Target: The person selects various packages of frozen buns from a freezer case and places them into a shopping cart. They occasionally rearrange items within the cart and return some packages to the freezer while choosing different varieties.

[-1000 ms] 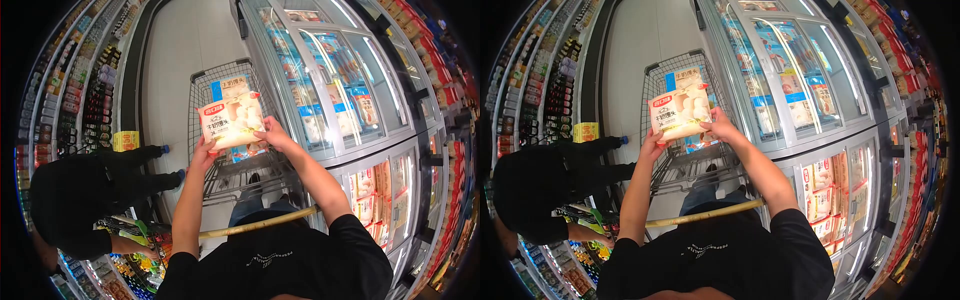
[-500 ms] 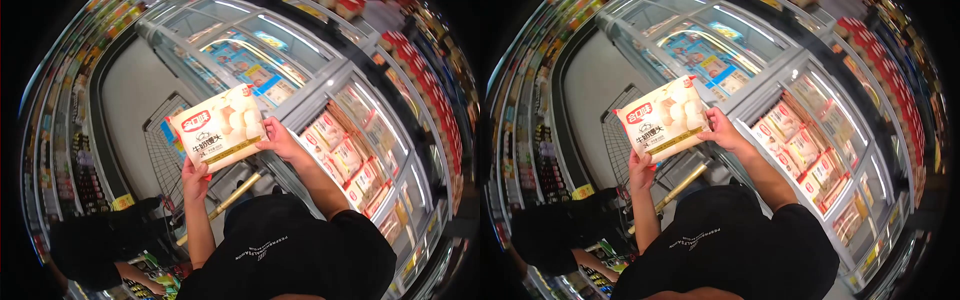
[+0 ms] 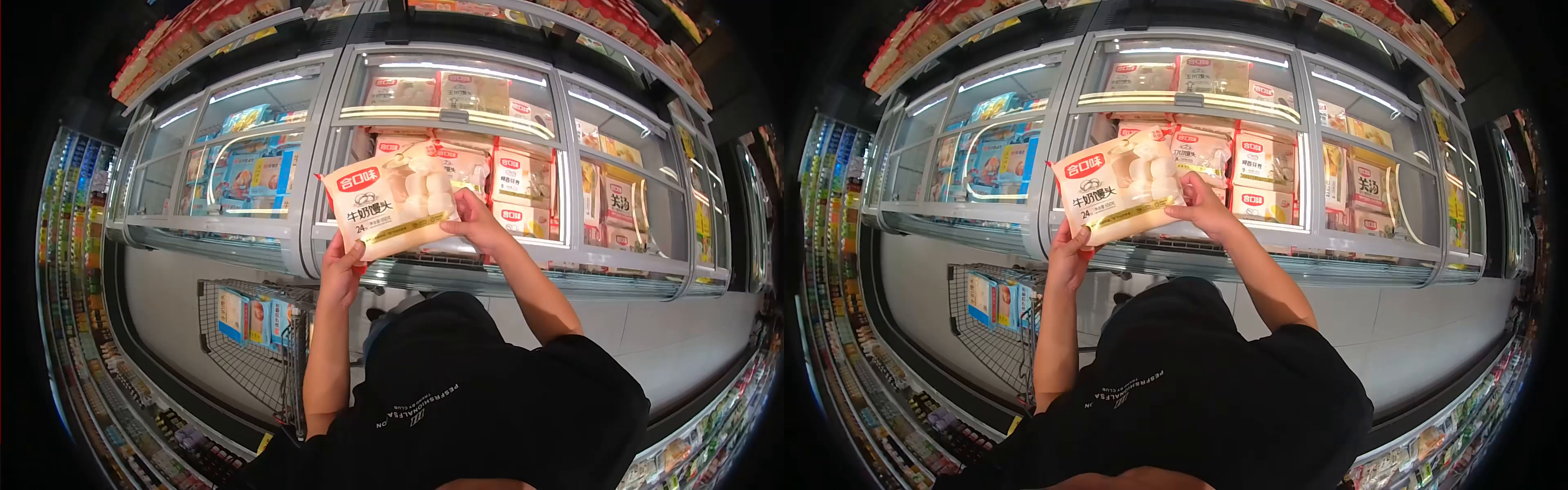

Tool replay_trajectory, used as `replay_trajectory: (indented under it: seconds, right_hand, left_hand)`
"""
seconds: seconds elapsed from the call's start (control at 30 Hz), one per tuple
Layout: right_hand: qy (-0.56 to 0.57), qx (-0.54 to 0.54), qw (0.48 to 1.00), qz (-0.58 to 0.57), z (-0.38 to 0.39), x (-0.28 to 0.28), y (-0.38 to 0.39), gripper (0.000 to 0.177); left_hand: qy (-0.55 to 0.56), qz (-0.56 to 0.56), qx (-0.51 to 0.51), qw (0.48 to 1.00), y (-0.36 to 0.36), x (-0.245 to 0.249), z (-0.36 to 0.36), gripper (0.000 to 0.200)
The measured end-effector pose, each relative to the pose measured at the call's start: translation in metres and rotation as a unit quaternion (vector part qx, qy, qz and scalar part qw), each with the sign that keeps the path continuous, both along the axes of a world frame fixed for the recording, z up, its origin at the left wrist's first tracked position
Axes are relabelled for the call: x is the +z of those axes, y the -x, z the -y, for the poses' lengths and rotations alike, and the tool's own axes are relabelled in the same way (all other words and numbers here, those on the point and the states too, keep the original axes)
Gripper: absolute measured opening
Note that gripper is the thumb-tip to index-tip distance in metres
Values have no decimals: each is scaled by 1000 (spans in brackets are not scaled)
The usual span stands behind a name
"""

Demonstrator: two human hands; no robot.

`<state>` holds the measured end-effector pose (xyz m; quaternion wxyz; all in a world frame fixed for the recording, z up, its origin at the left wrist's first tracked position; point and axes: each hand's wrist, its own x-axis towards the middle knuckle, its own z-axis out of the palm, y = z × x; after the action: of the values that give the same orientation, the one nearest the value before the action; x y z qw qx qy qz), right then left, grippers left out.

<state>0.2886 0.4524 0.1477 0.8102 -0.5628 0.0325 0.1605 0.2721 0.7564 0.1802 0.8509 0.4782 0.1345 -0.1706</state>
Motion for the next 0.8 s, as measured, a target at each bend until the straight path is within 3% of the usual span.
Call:
replay_trajectory:
  seconds: [0.3, 0.43, 0.67, 0.77, 0.8]
  right_hand:
    - [8, -85, 983, -165, 77, -51, -3, 42]
    - [-4, -106, 969, -224, 84, -71, -22, 46]
    - [34, -106, 961, -254, 80, -124, -51, 50]
    - [20, -94, 955, -279, 66, -134, -73, 47]
    - [10, -104, 954, -281, 58, -134, -81, 45]
  left_hand:
    - [-52, -91, -98, 990, -55, -58, 89, 38]
    - [-148, -110, -109, 977, -76, -76, 111, 34]
    - [-246, -91, -183, 947, -109, -99, 101, 39]
    - [-306, 54, -163, 936, -123, -174, 76, 50]
    - [-307, 57, -157, 937, -128, -163, 76, 54]
